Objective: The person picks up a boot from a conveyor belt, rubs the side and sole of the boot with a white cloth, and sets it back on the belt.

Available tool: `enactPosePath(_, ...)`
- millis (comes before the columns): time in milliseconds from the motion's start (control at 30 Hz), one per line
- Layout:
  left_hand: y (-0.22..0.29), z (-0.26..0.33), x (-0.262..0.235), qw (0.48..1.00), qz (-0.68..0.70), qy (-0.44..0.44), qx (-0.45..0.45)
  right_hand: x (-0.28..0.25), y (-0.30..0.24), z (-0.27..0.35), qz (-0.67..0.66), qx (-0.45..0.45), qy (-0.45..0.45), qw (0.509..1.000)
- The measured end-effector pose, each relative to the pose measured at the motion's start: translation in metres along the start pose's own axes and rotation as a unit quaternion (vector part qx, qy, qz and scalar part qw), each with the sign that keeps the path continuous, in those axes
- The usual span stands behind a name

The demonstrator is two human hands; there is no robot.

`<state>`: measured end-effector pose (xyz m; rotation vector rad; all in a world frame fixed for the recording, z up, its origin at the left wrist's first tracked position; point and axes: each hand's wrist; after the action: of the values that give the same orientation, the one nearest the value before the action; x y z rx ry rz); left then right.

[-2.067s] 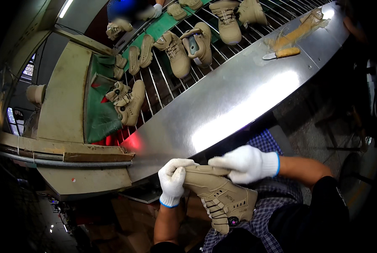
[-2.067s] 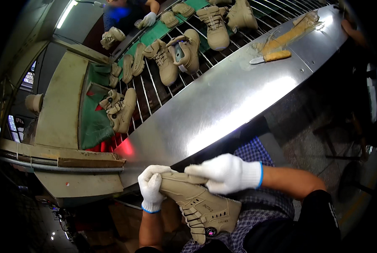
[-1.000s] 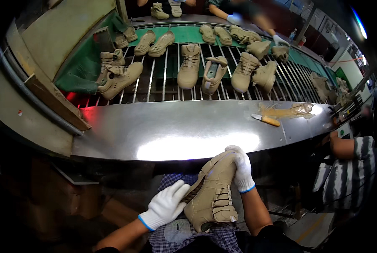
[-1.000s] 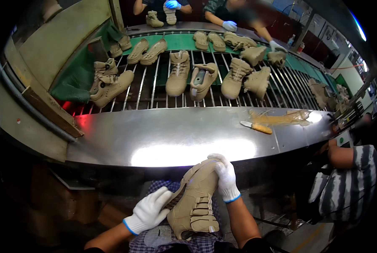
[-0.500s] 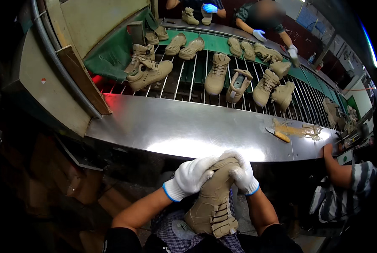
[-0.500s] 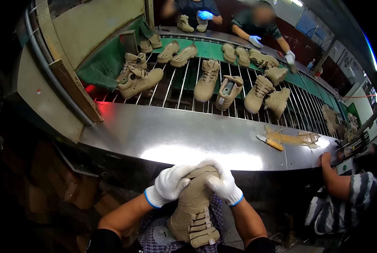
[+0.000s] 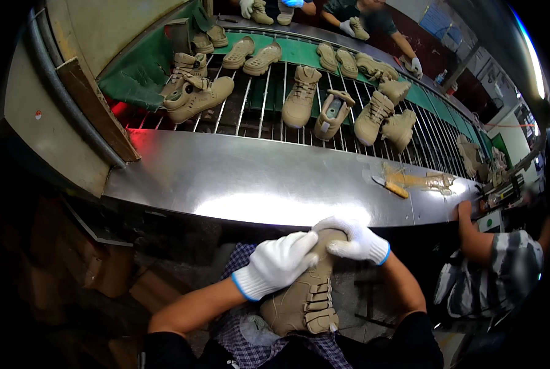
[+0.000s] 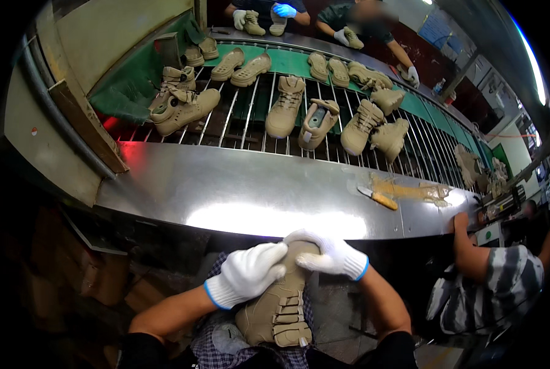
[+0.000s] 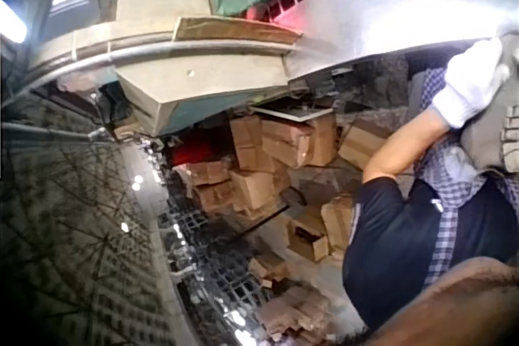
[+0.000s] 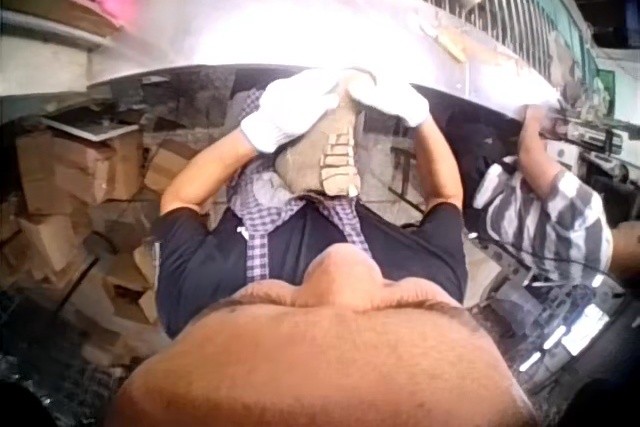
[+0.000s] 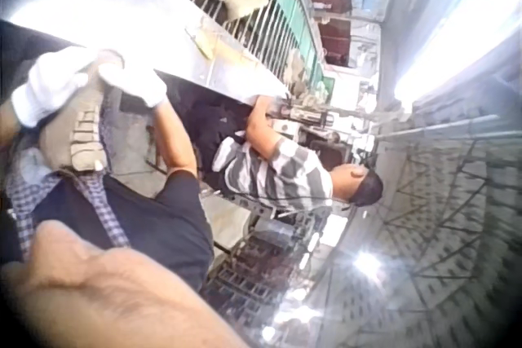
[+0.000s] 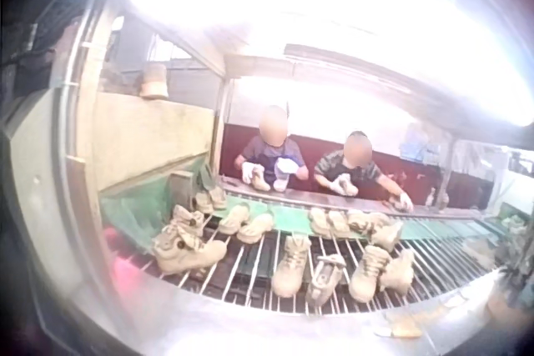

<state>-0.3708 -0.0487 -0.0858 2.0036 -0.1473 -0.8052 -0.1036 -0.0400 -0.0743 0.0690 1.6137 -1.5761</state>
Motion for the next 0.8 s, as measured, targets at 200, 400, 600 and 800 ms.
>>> enactPosePath(200,-0.029,0.053,-0.024,0.992,0.071,-0.103,-0.018,0.01,0.015,0.007,-0.047,0.034,0.038,0.998)
enactPosePath(400,-0.043,0.013,-0.023,0.965,0.247,-0.07,-0.05,0.006,-0.009,-0.008,-0.027,-0.031,0.036,0.998)
enactPosePath(600,-0.022,0.02,-0.021,0.963,0.237,-0.092,-0.093,0.006,-0.008,-0.003,-0.001,0.007,0.044,0.999)
enactPosePath(800,-0.015,0.04,-0.022,0.983,0.163,-0.087,-0.002,0.03,-0.002,0.006,-0.092,0.058,0.108,0.988)
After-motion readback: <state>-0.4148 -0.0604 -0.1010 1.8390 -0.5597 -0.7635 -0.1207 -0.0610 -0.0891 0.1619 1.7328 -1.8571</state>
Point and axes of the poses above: each hand's wrist, its own z-axis away from the middle knuckle, its own x-axis out of the palm, y = z × x, and after that the axes turned 11 degrees about z, right-handed
